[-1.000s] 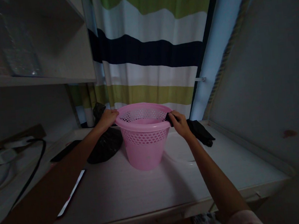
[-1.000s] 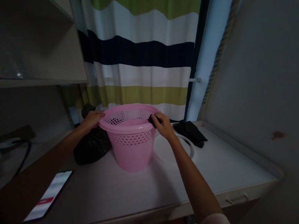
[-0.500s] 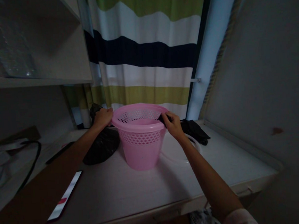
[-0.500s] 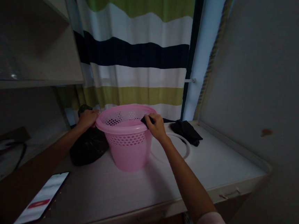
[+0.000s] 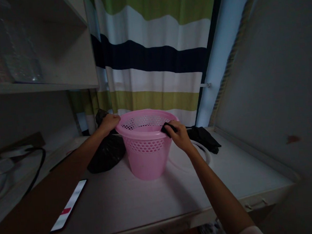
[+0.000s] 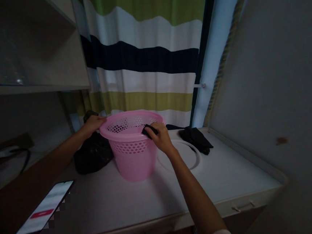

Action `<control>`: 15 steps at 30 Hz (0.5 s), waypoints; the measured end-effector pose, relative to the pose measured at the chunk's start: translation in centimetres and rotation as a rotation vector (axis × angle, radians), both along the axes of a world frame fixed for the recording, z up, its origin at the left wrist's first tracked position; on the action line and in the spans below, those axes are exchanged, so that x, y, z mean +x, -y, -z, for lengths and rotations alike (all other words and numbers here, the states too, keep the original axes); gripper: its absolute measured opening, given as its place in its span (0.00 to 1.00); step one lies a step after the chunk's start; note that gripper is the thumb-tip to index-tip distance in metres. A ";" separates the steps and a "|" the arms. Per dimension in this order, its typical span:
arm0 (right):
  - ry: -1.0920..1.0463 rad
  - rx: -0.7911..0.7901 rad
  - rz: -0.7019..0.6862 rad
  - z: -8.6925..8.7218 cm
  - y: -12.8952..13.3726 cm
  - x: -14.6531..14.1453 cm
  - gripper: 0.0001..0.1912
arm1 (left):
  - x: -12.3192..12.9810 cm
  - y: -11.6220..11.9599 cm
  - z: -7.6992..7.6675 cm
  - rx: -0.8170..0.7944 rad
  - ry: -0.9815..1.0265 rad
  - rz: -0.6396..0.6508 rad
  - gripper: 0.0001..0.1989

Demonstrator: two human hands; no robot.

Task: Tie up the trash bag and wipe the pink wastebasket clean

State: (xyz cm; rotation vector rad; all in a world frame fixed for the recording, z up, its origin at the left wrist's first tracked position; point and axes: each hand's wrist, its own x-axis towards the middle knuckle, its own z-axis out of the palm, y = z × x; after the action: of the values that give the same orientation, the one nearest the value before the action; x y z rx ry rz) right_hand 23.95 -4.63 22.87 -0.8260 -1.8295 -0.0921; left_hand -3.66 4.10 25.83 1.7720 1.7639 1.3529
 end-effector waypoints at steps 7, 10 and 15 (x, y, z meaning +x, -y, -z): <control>-0.113 -0.110 -0.106 0.3 -2.4 3.2 0.17 | 0.0 -0.2 0.1 -0.003 -0.088 -0.023 0.10; -0.111 -0.133 -0.085 0.2 -3.0 3.6 0.19 | 0.1 -0.3 0.1 -0.011 -0.124 -0.049 0.10; 0.021 -0.080 -0.018 -0.7 -1.7 2.1 0.21 | 0.5 0.0 -0.2 -0.020 -0.190 -0.106 0.11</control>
State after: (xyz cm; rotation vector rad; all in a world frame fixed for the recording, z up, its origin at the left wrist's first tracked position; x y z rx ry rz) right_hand 26.01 -2.95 23.54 -0.8675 -1.8699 -0.0162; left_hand -3.13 4.10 26.01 1.8750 1.9879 1.2364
